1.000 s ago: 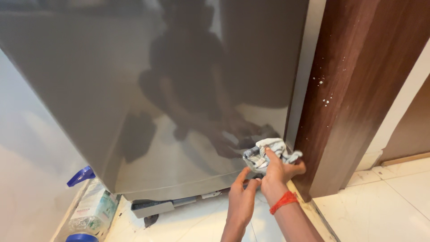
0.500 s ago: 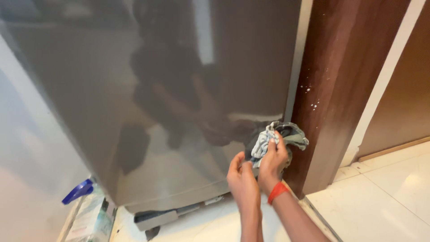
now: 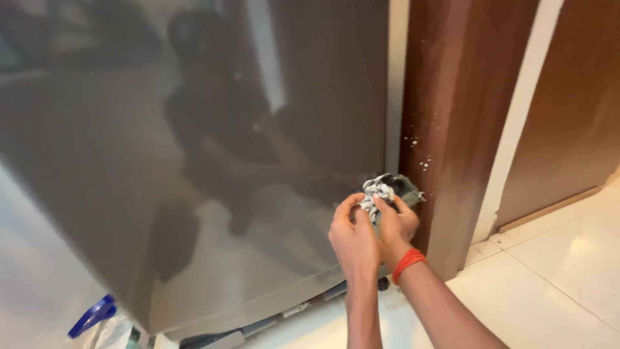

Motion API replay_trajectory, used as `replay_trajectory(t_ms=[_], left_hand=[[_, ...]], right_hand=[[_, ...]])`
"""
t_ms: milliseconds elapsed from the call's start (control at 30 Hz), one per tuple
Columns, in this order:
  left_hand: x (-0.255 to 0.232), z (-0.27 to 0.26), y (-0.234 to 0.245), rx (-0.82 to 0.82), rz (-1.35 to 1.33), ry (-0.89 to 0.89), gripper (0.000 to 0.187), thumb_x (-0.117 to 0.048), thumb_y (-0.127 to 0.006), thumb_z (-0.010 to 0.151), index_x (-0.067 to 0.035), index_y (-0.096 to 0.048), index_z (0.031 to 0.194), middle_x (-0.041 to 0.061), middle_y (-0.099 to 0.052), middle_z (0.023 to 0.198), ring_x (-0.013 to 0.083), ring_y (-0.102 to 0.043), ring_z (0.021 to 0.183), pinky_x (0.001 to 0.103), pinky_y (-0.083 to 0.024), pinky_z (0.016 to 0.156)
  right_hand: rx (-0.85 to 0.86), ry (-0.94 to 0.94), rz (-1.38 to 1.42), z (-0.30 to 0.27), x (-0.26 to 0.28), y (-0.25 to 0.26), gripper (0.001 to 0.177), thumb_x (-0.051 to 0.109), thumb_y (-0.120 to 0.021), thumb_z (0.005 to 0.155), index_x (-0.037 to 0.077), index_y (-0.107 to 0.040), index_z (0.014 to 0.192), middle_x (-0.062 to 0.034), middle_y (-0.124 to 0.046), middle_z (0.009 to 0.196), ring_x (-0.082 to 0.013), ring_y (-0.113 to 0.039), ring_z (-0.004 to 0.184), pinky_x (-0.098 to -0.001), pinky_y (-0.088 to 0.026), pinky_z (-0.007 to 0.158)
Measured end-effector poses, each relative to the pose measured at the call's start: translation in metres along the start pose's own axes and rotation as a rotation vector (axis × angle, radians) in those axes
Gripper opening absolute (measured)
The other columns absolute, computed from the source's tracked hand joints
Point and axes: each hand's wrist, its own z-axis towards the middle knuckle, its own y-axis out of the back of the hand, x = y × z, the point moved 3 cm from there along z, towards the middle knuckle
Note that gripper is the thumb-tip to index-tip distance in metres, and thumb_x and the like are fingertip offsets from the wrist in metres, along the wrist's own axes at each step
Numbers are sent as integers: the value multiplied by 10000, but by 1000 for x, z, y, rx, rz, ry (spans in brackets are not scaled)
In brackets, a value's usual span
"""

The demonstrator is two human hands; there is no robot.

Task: The person wipes the exterior surfaces of a top-loading washing machine using a cloth. They clean the control panel, front, sides, and top of the machine, moving around it to reach different areas.

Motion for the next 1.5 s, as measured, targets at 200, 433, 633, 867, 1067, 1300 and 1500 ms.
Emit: replay_trajectory(t_ms=[200, 433, 633, 867, 1067, 1300, 1500], left_hand=[[-21, -4, -46, 139, 423, -618, 271, -121, -544, 944, -31, -726, 1123, 120, -692, 1308, 340, -614, 1202, 444, -449, 1037], [-23, 28, -94, 292, 1135, -1096, 469, -77, -588, 796, 22, -632, 1253, 171, -532, 1476, 313, -443, 1401, 444, -279, 1166], [-41, 80, -140, 266, 1724, -1366, 424, -208, -565, 872, 0, -654, 1230, 159, -525, 1482, 268, -419, 1431, 437, -214, 1204], [-61, 136, -176, 444, 2239, -1113, 354, -304, -551, 939, -75, -760, 1110, 150, -659, 1275, 301, -513, 1304, 456, -222, 1175], [-67, 143, -175, 531, 2454, -1216, 382, -382, -558, 950, -75, -772, 1030, 162, -688, 1170, 361, -546, 1212, 509, -268, 1109], [-74, 138, -184, 625, 2453, -1244, 347, -382, -587, 917, -89, -771, 950, 140, -699, 1076, 346, -571, 1123, 497, -312, 1068], [-90, 160, -208, 672, 2554, -924, 329, -297, -534, 981, -76, -762, 1066, 159, -666, 1216, 343, -552, 1213, 478, -355, 1044]], right_hand=[[635, 442, -217, 3, -36, 28, 193, 152, -582, 995, 63, -659, 1147, -39, -694, 1000, -119, -629, 861, -288, -536, 716], [581, 384, -556, 44, -87, 9, 342, 265, -524, 1010, 63, -616, 1270, -102, -690, 1166, -174, -639, 1037, -319, -521, 856], [495, 156, -579, 114, -46, -30, 473, 361, -474, 1023, 64, -580, 1375, -155, -686, 1308, -221, -648, 1187, -345, -509, 976], [462, -22, -83, 147, -5, -55, 417, 329, -559, 963, 123, -615, 1322, -24, -699, 1184, -156, -637, 1090, -304, -466, 921], [407, -109, -3, 167, -26, -64, 341, 253, -732, 873, 68, -728, 1160, -58, -794, 996, -190, -725, 921, -313, -548, 831], [569, -109, -134, 161, -78, -45, 596, 530, -551, 1015, -43, -710, 1065, -129, -586, 876, -166, -537, 829, -333, -414, 732], [684, -204, -132, 167, -51, -65, 561, 485, -502, 1012, -4, -692, 1212, -204, -646, 1138, -306, -567, 1024, -401, -443, 855]])
